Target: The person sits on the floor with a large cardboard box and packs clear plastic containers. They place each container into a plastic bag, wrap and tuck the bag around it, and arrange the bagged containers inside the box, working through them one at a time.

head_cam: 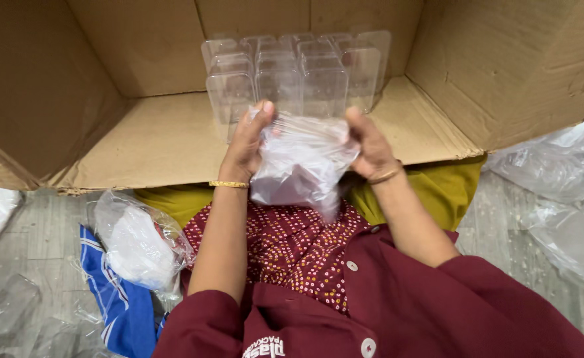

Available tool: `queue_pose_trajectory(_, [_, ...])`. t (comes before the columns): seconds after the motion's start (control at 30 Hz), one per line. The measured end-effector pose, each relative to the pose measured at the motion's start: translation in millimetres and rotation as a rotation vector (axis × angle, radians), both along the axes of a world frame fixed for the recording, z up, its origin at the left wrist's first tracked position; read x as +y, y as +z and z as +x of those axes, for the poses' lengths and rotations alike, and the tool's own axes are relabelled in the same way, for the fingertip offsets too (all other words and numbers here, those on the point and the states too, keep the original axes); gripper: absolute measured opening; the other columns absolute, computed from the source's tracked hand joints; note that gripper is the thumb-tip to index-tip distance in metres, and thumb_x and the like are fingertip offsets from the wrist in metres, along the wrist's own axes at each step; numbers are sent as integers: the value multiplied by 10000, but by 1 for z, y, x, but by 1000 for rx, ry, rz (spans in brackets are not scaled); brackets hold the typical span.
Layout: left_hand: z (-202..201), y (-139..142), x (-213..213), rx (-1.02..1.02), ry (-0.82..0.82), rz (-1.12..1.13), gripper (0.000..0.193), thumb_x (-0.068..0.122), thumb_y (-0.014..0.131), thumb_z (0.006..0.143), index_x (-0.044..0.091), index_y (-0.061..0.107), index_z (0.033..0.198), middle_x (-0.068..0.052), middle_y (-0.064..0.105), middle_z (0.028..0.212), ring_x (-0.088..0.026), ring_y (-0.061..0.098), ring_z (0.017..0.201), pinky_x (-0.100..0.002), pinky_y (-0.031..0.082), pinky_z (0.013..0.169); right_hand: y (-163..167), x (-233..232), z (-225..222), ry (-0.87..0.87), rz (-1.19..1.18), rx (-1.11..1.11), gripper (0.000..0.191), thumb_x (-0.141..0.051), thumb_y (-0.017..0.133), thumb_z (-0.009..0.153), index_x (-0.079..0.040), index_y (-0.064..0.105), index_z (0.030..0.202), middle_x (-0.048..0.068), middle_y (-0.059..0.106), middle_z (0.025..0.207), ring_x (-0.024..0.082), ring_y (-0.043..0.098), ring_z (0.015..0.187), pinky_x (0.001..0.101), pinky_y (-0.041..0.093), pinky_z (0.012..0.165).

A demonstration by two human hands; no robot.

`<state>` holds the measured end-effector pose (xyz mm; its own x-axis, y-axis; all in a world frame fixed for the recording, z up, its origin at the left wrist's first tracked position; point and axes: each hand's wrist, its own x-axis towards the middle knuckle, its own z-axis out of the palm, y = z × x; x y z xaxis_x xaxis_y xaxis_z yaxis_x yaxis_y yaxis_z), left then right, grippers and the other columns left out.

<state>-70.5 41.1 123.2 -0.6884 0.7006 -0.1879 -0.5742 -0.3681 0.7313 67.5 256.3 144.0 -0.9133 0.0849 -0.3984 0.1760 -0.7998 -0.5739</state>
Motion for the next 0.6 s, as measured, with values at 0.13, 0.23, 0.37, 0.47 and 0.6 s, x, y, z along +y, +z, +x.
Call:
queue_pose_trajectory(0.13, [-7, 12, 17, 396, -6, -198, 272, 255, 772, 1043, 87, 583, 943, 19, 589, 819, -105, 528, 731, -282, 441, 648, 23, 22, -11, -208, 150, 533, 33, -89, 736, 999, -62, 719, 993, 48, 694, 957, 190, 673, 925, 476, 572, 965])
queue_pose_trajectory(0.23, [-2, 23, 41, 838, 188, -611, 195, 196, 733, 1013, 83, 586, 1071, -72, 659, 814, -222, 626, 691, -364, 479, 630, 30, 35, -31, -309, 917, 323, 157, 18, 695, 967, -68, 748, 1088, 56, 658, 1006, 166, 616, 887, 337, 511, 836])
queue_pose_trajectory(0.37, [6, 38, 64, 1142, 266, -1002, 554, 20, 676, 812, 188, 575, 1330, -211, 702, 842, -438, 678, 803, -514, 496, 652, 31, 33, -49, -388, 1811, 240, 376, 75, 617, 913, -111, 771, 1201, 124, 653, 1020, 216, 646, 906, 336, 550, 807])
queue_pose_trajectory(0.47, [9, 48, 64, 1335, 377, -772, 588, -32, 607, 788, 176, 566, 1337, -221, 720, 1022, -461, 682, 884, -522, 522, 719, 37, 24, -43, -309, 1747, 344, 491, 102, 545, 907, -113, 696, 1322, 145, 665, 1143, 201, 647, 1005, 304, 528, 863])
queue_pose_trajectory(0.6, [16, 70, 59, 1101, 242, -731, 415, 41, 573, 972, 167, 556, 1366, -194, 708, 864, -406, 709, 833, -485, 511, 701, 50, 12, -12, -292, 1547, 96, 405, 49, 567, 987, -159, 728, 1295, 63, 743, 1163, 142, 620, 839, 267, 488, 702])
